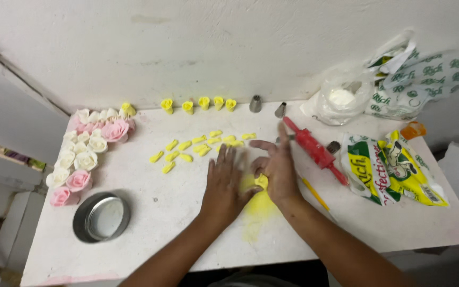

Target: The person kneads yellow fondant, rolls it flat with a rolling pin, and cuts out circular pieces using a round cutter. They then use a small tool to thin the edges and hand-fold the circles into rose shapes, placing the finished roses in a row on the table.

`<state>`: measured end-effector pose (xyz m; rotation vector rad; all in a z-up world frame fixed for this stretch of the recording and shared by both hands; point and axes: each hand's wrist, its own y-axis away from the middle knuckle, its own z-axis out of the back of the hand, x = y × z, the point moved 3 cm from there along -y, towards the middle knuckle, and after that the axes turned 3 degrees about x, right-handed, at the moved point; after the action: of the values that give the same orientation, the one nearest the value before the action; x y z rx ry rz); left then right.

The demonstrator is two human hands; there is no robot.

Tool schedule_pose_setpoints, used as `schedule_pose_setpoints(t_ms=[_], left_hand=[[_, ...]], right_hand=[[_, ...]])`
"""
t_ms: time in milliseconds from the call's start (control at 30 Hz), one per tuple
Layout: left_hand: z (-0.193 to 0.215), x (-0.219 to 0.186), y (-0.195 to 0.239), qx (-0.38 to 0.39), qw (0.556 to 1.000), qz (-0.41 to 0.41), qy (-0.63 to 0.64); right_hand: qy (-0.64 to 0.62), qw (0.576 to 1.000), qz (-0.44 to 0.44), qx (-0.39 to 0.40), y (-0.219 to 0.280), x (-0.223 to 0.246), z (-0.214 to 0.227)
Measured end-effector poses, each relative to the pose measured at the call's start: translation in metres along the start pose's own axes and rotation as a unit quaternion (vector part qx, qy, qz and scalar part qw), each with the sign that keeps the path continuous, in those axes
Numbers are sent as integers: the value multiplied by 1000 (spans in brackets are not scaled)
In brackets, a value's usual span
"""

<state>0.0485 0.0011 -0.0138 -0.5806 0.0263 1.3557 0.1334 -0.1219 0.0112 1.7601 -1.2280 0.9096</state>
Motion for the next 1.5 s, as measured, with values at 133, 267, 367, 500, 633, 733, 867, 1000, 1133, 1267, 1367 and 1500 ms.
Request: schedule_pose_setpoints(t_ms=[133, 267, 367, 500, 633, 733, 867, 1000, 1133, 1267, 1367, 1500], left_hand=[[8, -27, 4, 113, 982, 24, 149], [13, -47, 15, 105, 977, -63, 175], [-8, -37, 6, 51, 987, -103, 108], [-20, -19, -20, 61, 994, -51, 73], [25, 13, 9, 139, 988, -36, 53], [67, 35, 32, -79, 996, -30, 38], [74, 44, 39, -175, 983, -19, 60], [70, 35, 36, -140, 980, -25, 141], [60, 32, 44, -106, 969, 7, 222], [49, 18, 30, -43, 873, 127, 468], [26, 0, 24, -15, 814, 168, 556], [12, -21, 5, 7, 790, 189, 583]], right_hand=[[-104, 989, 78, 68, 29, -16, 26], [178, 943, 155, 235, 54, -16, 21], [379, 867, 216, 239, 34, -16, 14], [565, 750, 248, 239, 1, -6, 8], [693, 617, 188, 322, 54, -14, 34], [700, 536, 237, 407, 110, -4, 44], [794, 329, 423, 288, 88, -20, 34], [736, 533, 253, 333, 22, -24, -23], [709, 584, 299, 260, -10, -20, -39], [585, 675, 285, 348, 21, -13, -32], [391, 817, 219, 362, 23, -17, -8], [167, 950, 140, 223, 3, -5, 22]])
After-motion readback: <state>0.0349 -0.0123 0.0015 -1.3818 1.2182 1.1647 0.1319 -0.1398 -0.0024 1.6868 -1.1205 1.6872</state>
